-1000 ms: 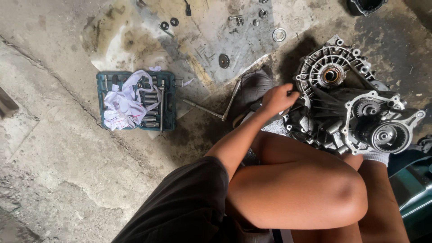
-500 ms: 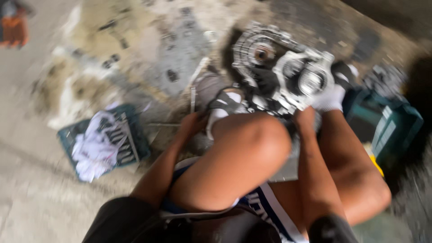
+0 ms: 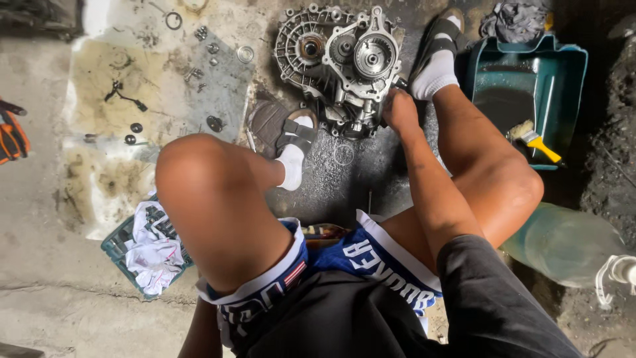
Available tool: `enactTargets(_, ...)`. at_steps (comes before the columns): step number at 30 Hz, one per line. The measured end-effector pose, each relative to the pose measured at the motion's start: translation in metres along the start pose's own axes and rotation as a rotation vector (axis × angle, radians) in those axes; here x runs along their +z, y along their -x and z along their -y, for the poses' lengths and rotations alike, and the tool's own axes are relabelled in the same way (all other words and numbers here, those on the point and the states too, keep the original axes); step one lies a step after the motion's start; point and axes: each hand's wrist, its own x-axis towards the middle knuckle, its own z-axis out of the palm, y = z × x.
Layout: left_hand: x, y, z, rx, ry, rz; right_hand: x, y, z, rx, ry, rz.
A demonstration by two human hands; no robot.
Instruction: The person sits on the floor and assembles a disassembled engine casing. They place internal components into the casing, then use a ratchet wrench to tighten multiple bolts around the perimeter. The person occasionally rotates the engine to access different bolt locations.
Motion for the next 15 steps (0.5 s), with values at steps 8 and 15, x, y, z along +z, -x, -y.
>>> enactTargets(8, -0.010, 0.043, 0.001, -0.063, 0.038, -0.079, -0.005, -0.002, 0.015, 0.120, 0.255, 0.223)
enactTargets(15, -0.023, 0.037, 0.020, -0.008, 0.027, -0.250, 0.000, -0.006, 0.009, 0.229, 0.213, 0.209)
